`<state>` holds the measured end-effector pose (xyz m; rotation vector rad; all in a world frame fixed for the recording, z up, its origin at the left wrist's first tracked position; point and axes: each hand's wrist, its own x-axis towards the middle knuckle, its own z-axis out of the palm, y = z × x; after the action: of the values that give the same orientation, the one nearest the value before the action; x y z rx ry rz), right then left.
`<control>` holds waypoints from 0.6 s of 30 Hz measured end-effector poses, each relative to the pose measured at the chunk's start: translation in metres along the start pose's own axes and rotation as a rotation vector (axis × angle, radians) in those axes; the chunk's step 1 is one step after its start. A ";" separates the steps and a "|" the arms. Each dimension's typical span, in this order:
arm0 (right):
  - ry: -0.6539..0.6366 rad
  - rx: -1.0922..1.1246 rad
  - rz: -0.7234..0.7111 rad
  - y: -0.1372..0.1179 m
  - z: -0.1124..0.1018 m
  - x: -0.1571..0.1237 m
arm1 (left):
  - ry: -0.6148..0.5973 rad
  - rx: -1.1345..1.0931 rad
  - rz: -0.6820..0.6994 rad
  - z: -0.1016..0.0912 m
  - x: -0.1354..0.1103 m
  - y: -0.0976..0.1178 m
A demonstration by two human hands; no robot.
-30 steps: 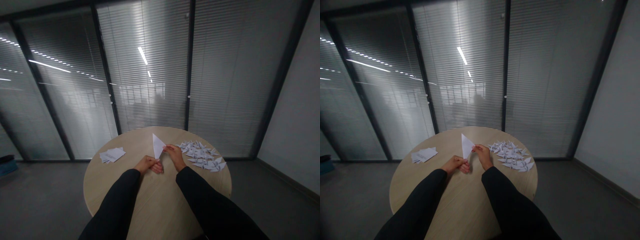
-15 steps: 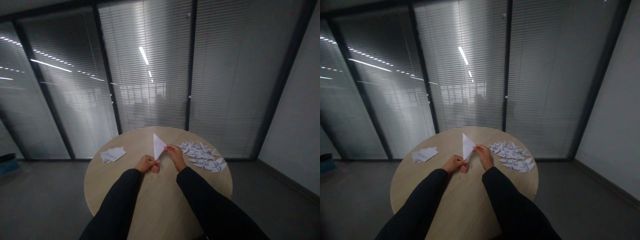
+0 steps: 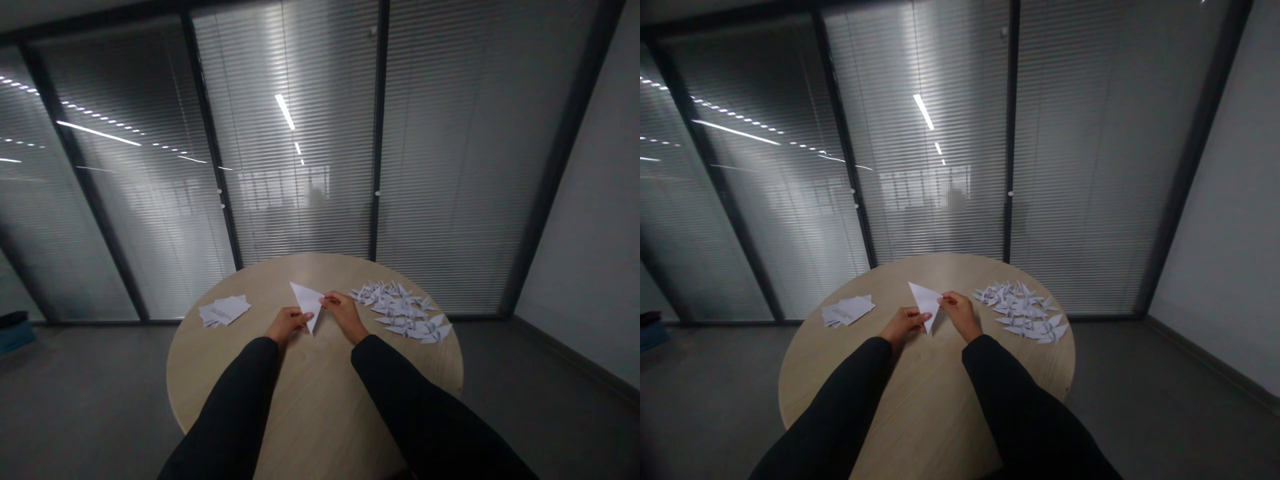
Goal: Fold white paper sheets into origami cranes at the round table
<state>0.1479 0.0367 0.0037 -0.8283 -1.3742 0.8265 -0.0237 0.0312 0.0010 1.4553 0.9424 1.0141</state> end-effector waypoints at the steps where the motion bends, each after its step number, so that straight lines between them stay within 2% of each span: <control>1: -0.008 0.013 -0.003 0.000 0.001 -0.001 | 0.022 -0.003 0.009 0.000 0.001 -0.001; 5: -0.106 0.040 0.021 0.003 0.006 -0.005 | 0.178 -0.063 0.101 0.000 0.002 -0.001; 8: -0.191 0.024 0.097 0.006 0.013 -0.010 | 0.271 -0.110 0.159 0.003 0.001 0.000; 12: -0.248 -0.008 0.128 0.010 0.021 -0.013 | 0.264 -0.140 0.191 0.012 -0.003 0.003; 18: -0.276 0.059 0.200 0.010 0.021 -0.013 | 0.275 -0.167 0.225 0.022 -0.006 0.004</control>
<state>0.1267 0.0308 -0.0111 -0.8370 -1.5155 1.1658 -0.0051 0.0183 0.0030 1.3231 0.8751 1.4519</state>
